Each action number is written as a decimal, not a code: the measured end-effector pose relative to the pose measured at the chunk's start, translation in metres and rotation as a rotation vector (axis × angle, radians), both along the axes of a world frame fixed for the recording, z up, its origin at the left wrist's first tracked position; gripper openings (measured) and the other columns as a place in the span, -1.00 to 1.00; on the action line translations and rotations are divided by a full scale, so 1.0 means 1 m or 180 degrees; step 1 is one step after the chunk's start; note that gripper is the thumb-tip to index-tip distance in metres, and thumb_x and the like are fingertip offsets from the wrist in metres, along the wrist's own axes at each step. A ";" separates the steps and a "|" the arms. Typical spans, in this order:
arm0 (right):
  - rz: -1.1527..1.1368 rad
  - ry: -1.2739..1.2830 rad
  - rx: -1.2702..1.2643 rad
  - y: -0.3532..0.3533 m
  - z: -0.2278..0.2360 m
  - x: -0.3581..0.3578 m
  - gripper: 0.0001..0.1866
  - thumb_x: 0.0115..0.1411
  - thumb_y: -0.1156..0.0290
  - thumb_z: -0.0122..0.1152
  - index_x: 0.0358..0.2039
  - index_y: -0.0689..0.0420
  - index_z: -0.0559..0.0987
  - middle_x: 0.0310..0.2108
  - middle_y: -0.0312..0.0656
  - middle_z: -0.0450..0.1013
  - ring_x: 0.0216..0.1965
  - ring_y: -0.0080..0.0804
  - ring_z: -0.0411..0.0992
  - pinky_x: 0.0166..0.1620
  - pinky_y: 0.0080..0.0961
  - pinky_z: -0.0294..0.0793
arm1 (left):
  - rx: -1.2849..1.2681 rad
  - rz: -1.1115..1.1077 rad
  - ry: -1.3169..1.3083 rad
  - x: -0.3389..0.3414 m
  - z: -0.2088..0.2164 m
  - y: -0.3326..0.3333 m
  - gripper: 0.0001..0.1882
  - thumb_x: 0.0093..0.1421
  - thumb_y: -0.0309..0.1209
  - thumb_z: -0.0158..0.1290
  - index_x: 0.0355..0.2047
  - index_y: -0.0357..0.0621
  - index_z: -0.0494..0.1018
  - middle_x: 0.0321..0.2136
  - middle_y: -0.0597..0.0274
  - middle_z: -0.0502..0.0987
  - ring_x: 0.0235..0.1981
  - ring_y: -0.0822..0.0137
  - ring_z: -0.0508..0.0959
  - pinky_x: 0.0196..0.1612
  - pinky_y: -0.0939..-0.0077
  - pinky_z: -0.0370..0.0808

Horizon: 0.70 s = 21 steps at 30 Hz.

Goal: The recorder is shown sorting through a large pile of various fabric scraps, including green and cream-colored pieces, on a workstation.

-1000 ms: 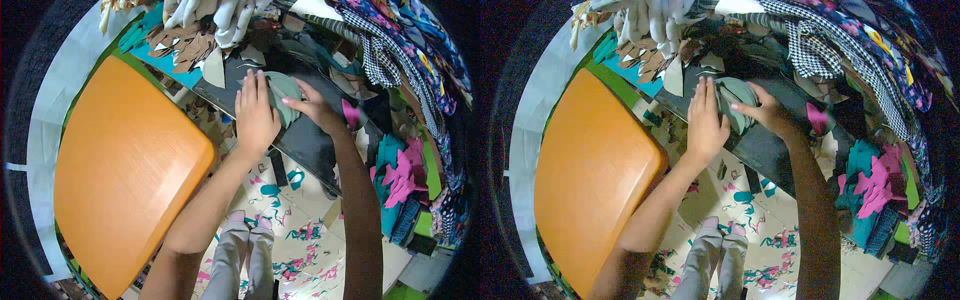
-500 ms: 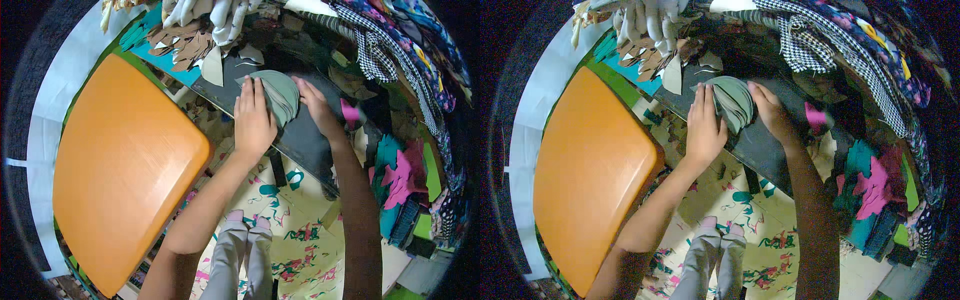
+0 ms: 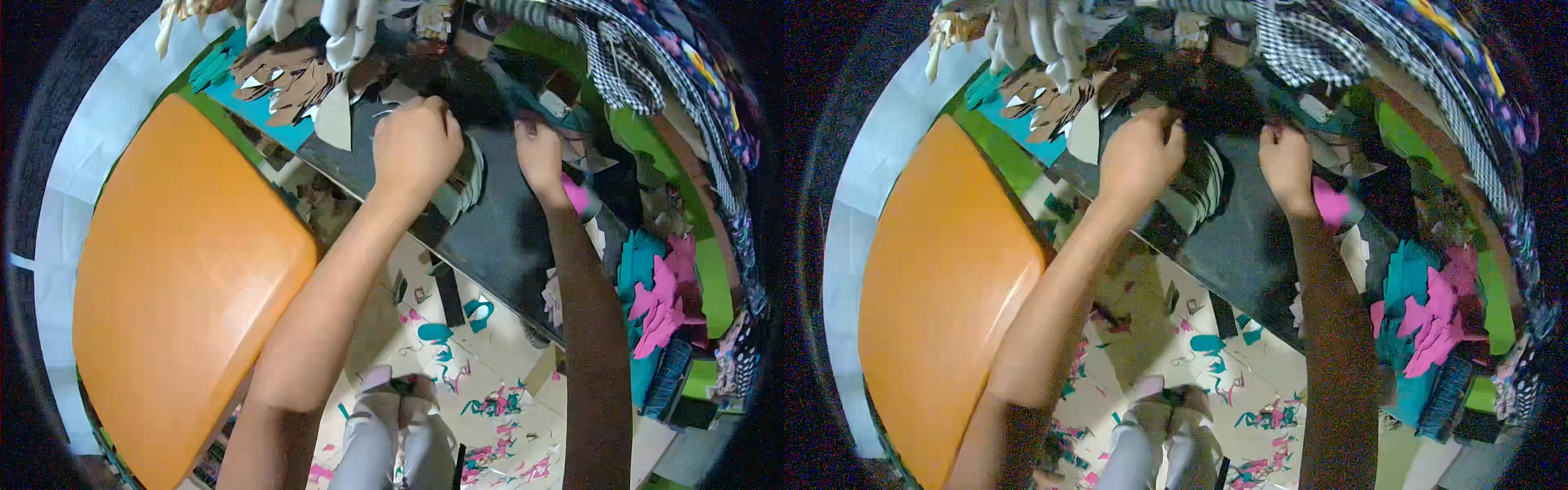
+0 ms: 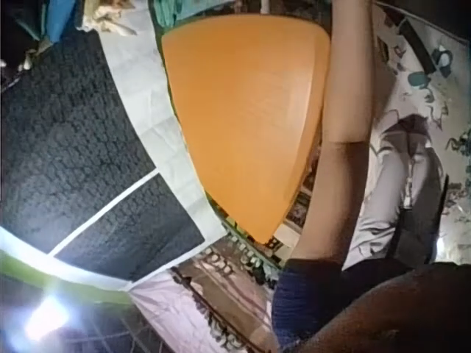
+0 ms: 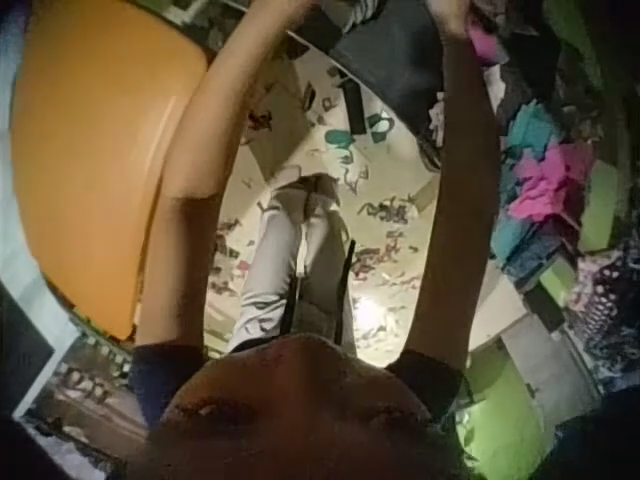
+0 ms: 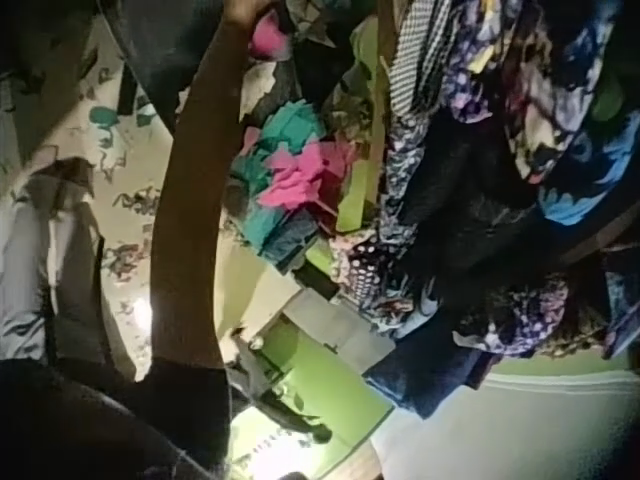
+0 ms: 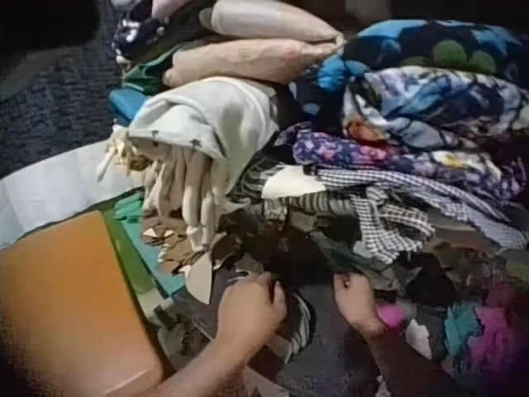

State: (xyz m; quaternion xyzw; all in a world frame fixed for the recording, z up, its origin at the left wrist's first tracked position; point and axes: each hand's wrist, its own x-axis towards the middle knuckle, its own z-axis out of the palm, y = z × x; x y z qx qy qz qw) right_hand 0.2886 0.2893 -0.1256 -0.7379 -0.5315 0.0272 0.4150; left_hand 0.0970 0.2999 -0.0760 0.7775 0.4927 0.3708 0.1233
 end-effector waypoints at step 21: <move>0.0626 -0.0363 -0.1311 0.092 0.001 -0.006 -0.18 -0.01 -0.11 0.03 0.16 0.14 0.12 0.21 0.12 -0.09 0.24 -0.06 -0.11 0.22 -0.23 -0.09 | -0.0061 0.0513 0.0092 0.007 -0.012 0.030 -0.69 0.01 -0.27 -0.09 -0.62 -0.27 0.49 -0.63 -0.16 0.47 -0.52 -0.10 0.50 -0.30 0.13 0.42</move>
